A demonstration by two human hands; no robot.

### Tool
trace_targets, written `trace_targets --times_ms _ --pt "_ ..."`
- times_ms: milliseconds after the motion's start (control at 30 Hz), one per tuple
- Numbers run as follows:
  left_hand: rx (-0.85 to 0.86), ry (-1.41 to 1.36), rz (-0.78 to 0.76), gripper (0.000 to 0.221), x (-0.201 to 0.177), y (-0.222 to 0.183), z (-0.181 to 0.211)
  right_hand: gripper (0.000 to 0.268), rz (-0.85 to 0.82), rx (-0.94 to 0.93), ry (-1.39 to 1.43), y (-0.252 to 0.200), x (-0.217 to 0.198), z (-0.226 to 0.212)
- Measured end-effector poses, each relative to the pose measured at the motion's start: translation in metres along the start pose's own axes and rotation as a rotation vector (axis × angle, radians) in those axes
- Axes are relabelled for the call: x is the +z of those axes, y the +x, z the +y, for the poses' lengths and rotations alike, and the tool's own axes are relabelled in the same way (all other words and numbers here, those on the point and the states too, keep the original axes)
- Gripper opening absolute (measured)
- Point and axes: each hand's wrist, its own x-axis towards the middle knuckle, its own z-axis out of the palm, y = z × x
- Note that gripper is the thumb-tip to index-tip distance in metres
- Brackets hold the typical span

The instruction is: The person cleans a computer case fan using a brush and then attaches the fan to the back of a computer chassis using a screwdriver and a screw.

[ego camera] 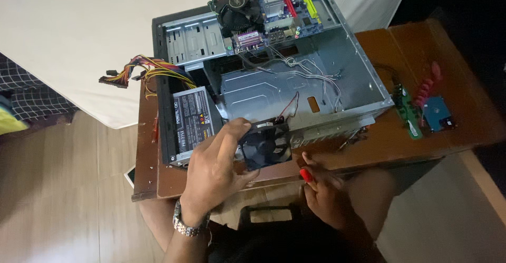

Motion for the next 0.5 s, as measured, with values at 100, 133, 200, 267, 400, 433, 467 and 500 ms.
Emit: trace_targets --times_ms 100,133,200,267,400,433,467,500 --pt "0.002 -0.024 0.003 0.087 -0.002 0.002 0.000 0.041 -0.024 -0.036 0.058 -0.007 0.005 0.010" --pt "0.008 -0.055 0.005 0.081 -0.003 0.002 0.000 0.043 -0.044 -0.083 0.103 -0.010 0.006 0.015" --pt "0.009 -0.039 -0.001 0.086 -0.004 0.003 0.001 0.035 0.014 -0.113 0.191 -0.004 -0.014 -0.015" --pt "0.012 -0.027 -0.013 0.092 -0.005 0.004 0.000 0.029 0.072 -0.135 0.278 0.008 -0.035 -0.044" --pt "0.022 -0.036 -0.013 0.082 -0.003 0.003 0.000 0.033 0.065 -0.355 0.156 0.037 -0.072 -0.080" --pt "0.016 -0.061 -0.019 0.077 -0.004 0.002 -0.001 0.027 0.045 -0.400 0.025 0.047 -0.079 -0.084" --pt "0.022 -0.066 -0.019 0.077 -0.002 0.002 -0.001 0.027 0.048 -0.396 0.019 0.058 -0.083 -0.091" --pt "0.031 -0.060 -0.002 0.078 -0.001 0.001 -0.001 0.026 0.072 -0.412 -0.015 0.071 -0.087 -0.098"
